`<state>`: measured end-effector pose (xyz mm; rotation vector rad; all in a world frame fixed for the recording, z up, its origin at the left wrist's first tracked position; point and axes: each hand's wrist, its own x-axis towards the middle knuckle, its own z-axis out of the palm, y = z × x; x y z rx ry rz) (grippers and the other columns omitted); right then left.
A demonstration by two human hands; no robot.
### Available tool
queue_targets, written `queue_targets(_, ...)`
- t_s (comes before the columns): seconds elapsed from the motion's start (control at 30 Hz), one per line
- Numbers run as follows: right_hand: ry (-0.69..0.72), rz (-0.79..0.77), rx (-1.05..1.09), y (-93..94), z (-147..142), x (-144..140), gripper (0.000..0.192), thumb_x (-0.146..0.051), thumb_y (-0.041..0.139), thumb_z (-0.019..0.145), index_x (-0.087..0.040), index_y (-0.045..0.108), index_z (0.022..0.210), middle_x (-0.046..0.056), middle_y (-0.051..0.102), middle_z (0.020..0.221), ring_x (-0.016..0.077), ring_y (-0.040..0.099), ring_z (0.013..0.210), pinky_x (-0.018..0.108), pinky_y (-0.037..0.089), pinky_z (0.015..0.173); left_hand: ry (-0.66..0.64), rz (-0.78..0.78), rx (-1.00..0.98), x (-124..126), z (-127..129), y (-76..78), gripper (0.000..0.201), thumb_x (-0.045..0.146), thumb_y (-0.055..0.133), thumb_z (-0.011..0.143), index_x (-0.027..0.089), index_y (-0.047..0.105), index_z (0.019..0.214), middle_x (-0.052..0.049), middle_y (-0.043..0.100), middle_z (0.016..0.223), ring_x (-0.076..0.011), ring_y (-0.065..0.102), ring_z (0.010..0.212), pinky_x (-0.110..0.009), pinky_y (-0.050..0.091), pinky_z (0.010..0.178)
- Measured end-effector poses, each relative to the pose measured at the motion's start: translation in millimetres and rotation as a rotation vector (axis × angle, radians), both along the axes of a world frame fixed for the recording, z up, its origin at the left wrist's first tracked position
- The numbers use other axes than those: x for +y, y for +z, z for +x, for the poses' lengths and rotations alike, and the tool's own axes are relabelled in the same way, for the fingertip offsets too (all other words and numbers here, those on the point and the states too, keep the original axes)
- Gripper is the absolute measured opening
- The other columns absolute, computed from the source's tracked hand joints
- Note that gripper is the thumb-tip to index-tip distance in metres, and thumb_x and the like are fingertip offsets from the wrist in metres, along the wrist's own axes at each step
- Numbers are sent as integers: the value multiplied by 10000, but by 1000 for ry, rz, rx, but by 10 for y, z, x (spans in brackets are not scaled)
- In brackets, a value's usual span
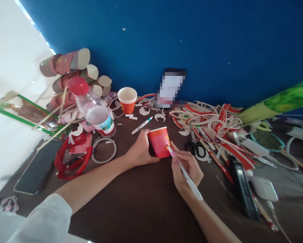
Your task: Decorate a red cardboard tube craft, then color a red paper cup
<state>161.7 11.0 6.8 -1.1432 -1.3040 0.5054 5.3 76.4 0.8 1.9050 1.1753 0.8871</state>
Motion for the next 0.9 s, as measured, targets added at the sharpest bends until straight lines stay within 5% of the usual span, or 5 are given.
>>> queue_targets(0.7, 12, -17, -72, -29, -5, -25, 77, -174, 609, 848, -197, 639, 916, 110, 722, 996, 301, 668, 1104, 443, 581, 871, -2, 54, 2, 1, 1, -16, 936, 359, 860, 512, 168, 295, 1234, -144, 447, 1185, -364, 505, 1161, -556, 461, 973)
queue_targets(0.9, -54, -22, 23, 20, -19, -2, 64, -167, 580, 868, -204, 624, 895, 76, 713, 953, 258, 717, 1003, 379, 608, 819, 6, 37, -4, 3, 5, -14, 930, 359, 857, 509, 171, 295, 1225, -136, 447, 1171, -349, 523, 1128, -547, 471, 961)
